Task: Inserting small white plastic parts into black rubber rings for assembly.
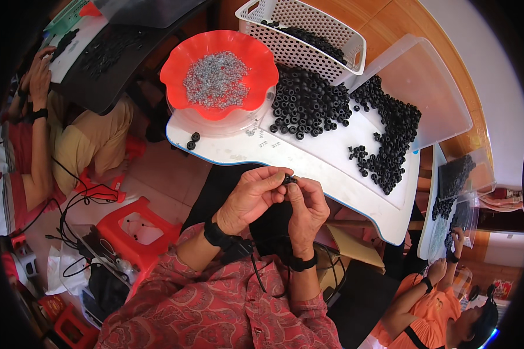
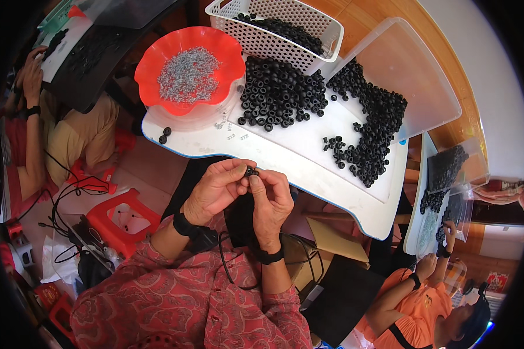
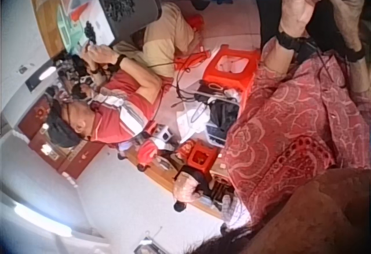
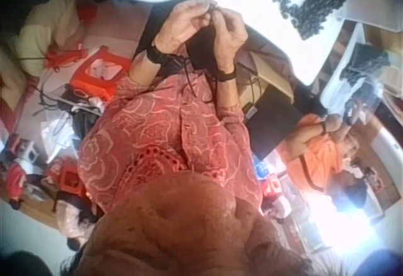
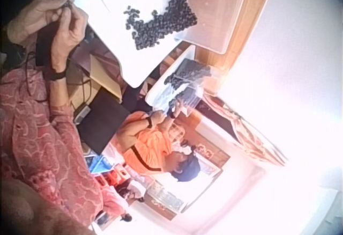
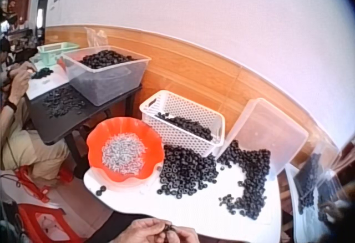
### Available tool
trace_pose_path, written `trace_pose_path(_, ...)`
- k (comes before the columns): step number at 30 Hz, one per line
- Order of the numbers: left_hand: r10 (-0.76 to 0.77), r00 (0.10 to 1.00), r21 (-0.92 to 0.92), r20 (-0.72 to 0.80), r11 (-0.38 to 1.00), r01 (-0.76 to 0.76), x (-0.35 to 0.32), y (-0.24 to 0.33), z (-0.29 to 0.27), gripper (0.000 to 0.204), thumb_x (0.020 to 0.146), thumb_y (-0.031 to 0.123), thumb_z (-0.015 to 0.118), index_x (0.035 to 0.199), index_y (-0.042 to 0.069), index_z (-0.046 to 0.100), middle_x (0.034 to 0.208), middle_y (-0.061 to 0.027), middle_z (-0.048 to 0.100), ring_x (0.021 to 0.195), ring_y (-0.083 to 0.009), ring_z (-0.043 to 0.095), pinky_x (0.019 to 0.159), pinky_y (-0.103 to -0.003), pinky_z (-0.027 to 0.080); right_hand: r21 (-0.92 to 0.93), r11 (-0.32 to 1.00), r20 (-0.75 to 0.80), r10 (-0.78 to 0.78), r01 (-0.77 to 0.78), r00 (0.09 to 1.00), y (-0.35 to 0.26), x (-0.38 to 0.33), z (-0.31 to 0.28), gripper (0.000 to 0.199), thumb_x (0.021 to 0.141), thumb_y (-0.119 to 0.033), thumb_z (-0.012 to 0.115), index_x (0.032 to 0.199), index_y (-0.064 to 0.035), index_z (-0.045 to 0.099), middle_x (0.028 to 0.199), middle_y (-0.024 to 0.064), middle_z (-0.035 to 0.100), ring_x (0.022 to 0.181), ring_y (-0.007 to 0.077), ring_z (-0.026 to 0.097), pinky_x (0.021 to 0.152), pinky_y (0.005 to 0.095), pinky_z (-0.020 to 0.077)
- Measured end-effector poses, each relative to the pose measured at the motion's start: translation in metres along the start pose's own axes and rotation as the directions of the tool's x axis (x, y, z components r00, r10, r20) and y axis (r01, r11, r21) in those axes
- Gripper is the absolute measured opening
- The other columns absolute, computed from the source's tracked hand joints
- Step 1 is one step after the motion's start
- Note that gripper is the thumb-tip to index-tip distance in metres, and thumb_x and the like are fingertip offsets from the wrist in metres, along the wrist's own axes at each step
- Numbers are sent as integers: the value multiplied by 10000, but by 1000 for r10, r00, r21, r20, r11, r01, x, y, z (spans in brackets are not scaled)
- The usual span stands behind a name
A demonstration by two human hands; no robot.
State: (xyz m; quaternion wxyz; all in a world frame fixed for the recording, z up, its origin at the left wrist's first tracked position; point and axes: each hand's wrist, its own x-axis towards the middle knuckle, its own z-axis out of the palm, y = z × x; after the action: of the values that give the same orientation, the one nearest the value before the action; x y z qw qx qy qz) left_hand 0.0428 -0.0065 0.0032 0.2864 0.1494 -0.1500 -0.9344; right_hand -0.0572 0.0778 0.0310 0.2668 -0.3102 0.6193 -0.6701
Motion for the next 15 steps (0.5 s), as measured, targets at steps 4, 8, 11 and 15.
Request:
trace_pose_path(4,16,1000,0,-10,1000,-16,0,-1,1,242,972,117,589,1154,-37,632,848,-46,633,742,-108,600,699,-230,512,-26,998,-7,-57,56,998,-1,1,2,102,886,13,676,988,19,667,997,50,612,885,114,600,770,238,490)
trace_pose_path(8,31,999,-2,-12,1000,-31,1,-3,-1,251,968,128,599,1158,-32,632,854,-43,631,755,-105,593,712,-230,509,-142,982,-6,-129,127,992,0,2,2,106,876,13,685,979,18,662,980,59,612,867,117,599,749,235,488)
trace_pose_path(11,44,999,-7,-1,999,-44,1,-4,-1,259,965,137,607,1163,-28,633,859,-42,627,765,-104,589,719,-232,507,-177,968,7,-182,180,983,-3,4,3,108,873,17,684,978,20,661,970,64,611,857,120,599,732,233,487)
trace_pose_path(15,52,999,-15,16,999,-52,2,-4,-3,268,965,147,609,1168,-25,633,900,-47,637,771,-104,589,720,-233,507,-174,961,21,-216,216,976,-5,5,5,110,875,22,679,983,23,661,969,63,610,851,119,598,722,232,488)
